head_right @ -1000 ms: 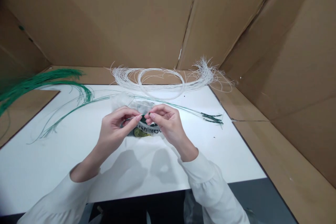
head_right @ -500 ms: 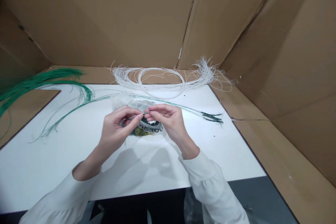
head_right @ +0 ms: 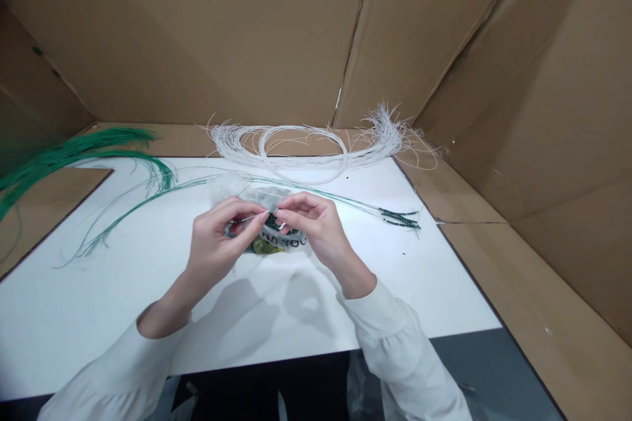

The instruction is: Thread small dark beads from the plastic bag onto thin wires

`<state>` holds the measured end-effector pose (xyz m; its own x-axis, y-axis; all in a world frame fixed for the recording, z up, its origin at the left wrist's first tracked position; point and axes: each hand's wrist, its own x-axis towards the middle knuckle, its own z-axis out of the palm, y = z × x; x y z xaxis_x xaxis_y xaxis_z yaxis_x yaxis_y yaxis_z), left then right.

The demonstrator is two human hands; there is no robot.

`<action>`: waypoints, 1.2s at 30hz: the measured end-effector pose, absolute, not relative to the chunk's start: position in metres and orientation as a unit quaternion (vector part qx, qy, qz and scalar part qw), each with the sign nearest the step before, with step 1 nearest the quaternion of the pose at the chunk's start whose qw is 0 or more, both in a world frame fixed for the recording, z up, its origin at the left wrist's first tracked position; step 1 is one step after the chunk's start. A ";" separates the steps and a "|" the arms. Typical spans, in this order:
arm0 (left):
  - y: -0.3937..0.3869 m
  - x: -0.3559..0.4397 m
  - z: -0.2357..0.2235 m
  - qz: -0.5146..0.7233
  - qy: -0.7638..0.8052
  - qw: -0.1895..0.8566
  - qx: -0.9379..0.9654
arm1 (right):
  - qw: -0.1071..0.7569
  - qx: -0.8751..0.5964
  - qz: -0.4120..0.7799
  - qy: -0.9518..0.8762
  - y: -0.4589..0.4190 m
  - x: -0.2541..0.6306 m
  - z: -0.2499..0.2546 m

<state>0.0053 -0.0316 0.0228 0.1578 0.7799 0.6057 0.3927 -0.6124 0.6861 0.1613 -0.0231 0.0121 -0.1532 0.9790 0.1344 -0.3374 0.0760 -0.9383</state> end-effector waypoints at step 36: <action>-0.031 0.004 0.023 0.515 0.395 0.176 0.740 | 0.554 -0.328 0.590 -0.487 -0.022 0.164 0.007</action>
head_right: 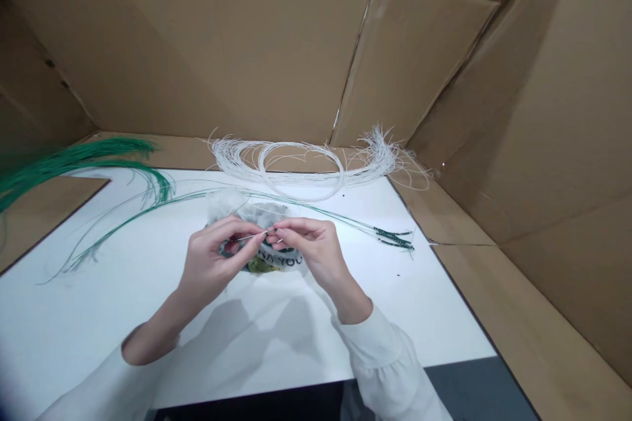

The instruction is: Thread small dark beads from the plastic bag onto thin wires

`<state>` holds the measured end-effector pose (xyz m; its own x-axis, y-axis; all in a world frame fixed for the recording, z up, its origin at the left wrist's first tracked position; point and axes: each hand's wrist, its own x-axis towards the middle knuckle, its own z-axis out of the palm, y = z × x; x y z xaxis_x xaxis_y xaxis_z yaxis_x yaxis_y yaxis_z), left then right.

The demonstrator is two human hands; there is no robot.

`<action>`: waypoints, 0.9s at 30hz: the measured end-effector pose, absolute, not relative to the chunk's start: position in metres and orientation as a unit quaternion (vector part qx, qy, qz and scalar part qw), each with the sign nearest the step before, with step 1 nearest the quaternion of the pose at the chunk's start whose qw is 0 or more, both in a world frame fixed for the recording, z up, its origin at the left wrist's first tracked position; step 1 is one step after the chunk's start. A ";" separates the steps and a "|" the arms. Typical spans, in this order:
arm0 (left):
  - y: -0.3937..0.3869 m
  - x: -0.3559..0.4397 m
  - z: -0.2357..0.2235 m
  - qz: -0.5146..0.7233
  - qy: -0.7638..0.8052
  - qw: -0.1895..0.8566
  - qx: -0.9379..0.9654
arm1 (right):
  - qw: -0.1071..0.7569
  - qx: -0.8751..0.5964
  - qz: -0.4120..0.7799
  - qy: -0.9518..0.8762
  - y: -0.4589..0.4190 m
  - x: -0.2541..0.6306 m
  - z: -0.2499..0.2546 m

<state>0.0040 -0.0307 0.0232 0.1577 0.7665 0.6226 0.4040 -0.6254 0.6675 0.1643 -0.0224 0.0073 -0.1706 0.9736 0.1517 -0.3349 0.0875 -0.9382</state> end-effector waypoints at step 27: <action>-0.029 0.003 0.022 0.493 0.397 0.179 0.754 | 0.568 -0.388 0.494 -0.532 -0.024 0.163 0.011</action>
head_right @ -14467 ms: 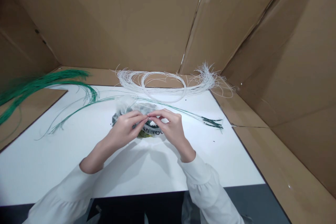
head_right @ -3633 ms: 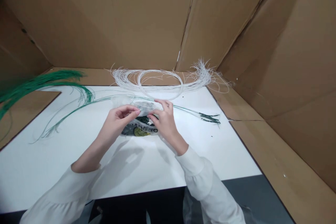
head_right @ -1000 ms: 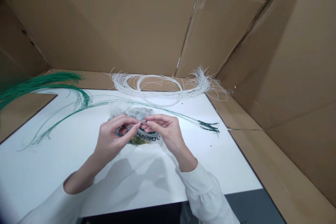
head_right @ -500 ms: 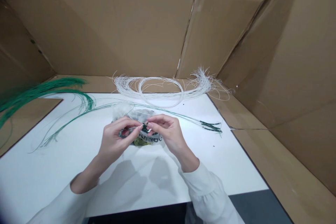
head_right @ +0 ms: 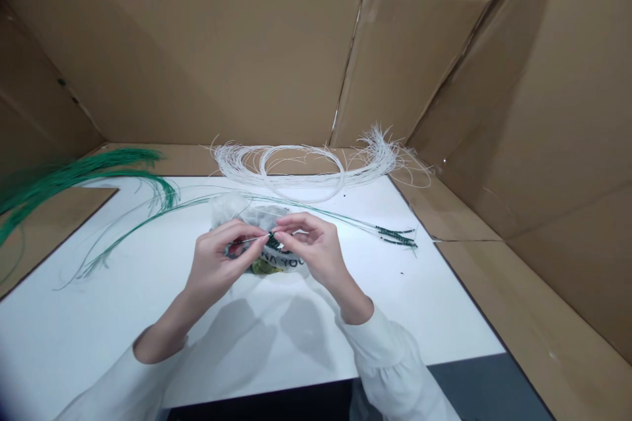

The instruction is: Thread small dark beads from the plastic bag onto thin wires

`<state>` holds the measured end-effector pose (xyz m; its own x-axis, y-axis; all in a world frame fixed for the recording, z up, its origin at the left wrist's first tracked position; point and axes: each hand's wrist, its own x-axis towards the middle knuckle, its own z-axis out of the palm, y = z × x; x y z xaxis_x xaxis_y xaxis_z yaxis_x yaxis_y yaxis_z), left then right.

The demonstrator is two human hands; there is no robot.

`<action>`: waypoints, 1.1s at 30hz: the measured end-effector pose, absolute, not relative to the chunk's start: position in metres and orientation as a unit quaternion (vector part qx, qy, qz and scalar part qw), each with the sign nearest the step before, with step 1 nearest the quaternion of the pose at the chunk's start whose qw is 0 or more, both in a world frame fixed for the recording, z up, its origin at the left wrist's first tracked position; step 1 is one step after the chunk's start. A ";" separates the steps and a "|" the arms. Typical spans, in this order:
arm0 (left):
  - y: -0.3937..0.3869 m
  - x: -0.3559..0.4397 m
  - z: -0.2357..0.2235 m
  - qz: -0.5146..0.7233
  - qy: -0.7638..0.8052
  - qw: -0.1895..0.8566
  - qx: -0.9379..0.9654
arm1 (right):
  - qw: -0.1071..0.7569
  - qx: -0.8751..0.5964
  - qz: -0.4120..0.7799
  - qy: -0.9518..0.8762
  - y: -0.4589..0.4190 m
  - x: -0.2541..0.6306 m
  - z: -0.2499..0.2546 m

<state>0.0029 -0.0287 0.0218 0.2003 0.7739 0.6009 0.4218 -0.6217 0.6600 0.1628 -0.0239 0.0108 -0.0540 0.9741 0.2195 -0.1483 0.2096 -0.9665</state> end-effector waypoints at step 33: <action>-0.024 0.001 0.018 0.469 0.393 0.167 0.773 | 0.559 -0.420 0.344 -0.627 -0.026 0.165 0.009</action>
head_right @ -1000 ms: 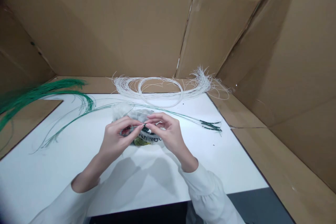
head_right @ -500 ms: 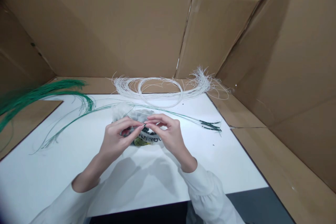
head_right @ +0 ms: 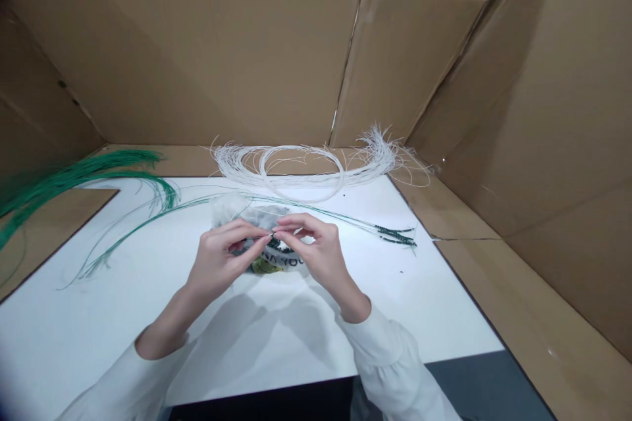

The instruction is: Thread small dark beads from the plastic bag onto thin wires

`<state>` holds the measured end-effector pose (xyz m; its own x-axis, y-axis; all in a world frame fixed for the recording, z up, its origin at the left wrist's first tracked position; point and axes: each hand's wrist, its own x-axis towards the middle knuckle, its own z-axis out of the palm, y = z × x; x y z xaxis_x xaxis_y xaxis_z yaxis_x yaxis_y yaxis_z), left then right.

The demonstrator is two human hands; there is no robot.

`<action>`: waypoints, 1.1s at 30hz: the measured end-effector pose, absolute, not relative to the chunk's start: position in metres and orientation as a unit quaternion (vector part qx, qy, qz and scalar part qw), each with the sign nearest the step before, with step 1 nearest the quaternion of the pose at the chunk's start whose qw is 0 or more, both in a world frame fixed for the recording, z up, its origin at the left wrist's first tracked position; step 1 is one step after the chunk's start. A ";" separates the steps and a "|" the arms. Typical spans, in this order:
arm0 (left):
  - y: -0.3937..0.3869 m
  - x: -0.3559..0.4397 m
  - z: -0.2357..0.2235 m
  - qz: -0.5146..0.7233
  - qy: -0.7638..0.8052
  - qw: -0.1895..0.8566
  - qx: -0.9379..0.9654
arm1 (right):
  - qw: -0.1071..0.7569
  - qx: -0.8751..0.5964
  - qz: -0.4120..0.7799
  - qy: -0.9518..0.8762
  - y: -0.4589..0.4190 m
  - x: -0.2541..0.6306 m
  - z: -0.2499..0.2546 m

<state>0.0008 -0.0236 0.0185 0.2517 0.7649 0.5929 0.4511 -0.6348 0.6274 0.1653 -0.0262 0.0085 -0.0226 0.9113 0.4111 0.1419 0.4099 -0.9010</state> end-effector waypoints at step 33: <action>-0.021 -0.003 0.016 0.430 0.420 0.291 0.744 | 0.519 -0.404 0.343 -0.671 -0.024 0.167 0.010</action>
<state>-0.0028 -0.0213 0.0156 0.2773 0.8758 0.3950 0.3762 -0.4773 0.7941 0.1674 -0.0245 0.0102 -0.1344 0.8977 0.4196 0.1854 0.4387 -0.8793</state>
